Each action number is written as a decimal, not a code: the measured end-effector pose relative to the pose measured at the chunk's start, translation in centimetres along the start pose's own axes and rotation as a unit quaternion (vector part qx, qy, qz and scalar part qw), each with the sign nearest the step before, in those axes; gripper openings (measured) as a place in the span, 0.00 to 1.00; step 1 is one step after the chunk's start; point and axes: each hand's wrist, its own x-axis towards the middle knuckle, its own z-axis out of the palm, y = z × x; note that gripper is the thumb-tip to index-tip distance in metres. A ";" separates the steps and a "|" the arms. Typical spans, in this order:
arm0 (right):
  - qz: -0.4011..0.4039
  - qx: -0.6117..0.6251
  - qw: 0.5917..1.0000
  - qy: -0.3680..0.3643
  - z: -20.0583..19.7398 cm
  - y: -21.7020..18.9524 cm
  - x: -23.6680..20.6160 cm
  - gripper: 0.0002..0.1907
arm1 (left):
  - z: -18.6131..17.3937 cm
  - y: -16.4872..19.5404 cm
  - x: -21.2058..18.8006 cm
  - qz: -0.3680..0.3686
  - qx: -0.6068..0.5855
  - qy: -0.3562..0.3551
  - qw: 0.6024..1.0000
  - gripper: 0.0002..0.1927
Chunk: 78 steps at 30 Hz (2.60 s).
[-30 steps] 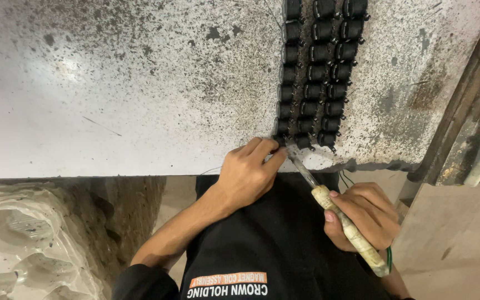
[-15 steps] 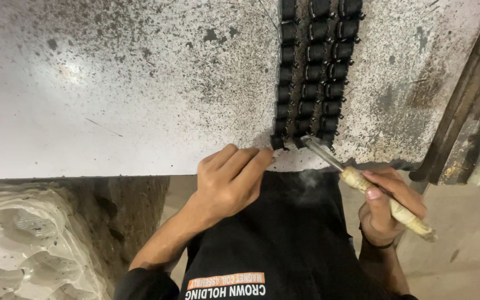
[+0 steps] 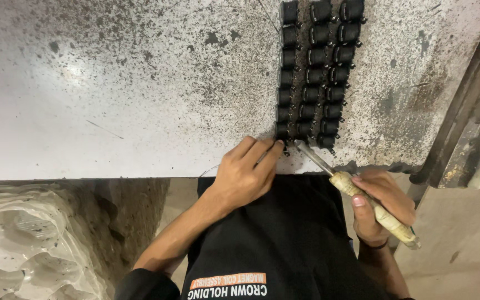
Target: The person arranges black plastic coil bobbins into rows on a workbench, then uses a soldering iron to solder wire leads onto each bobbin one at a time, working along the rows while smoke rises from the solder joints. The soldered bobbins accumulate in ordered rows on the bench.
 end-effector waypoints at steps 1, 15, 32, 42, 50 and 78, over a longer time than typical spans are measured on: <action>-0.001 -0.005 1.000 -0.002 0.0 -0.1 0.0 0.16 | -0.2 0.0 0.1 -0.009 0.000 0.000 1.000 0.24; -0.055 -0.009 0.998 -0.016 1.0 0.9 0.6 0.14 | 0.5 -0.6 0.8 -0.038 0.017 -0.015 0.999 0.19; -0.084 -0.103 0.986 -0.104 0.5 -3.2 3.2 0.11 | -0.3 0.1 2.0 -0.030 0.009 -0.037 0.999 0.17; -0.051 0.028 0.998 0.023 1.4 1.5 1.3 0.16 | -3.5 0.0 4.6 -0.015 0.080 0.055 0.995 0.22; -0.051 0.010 0.999 -0.001 2.0 0.5 2.5 0.16 | 0.2 -1.2 2.8 -0.045 0.047 0.023 0.998 0.19; -0.129 -0.129 0.979 -0.093 2.3 -2.9 5.2 0.09 | 1.7 -1.5 2.9 -0.046 0.026 -0.013 0.999 0.16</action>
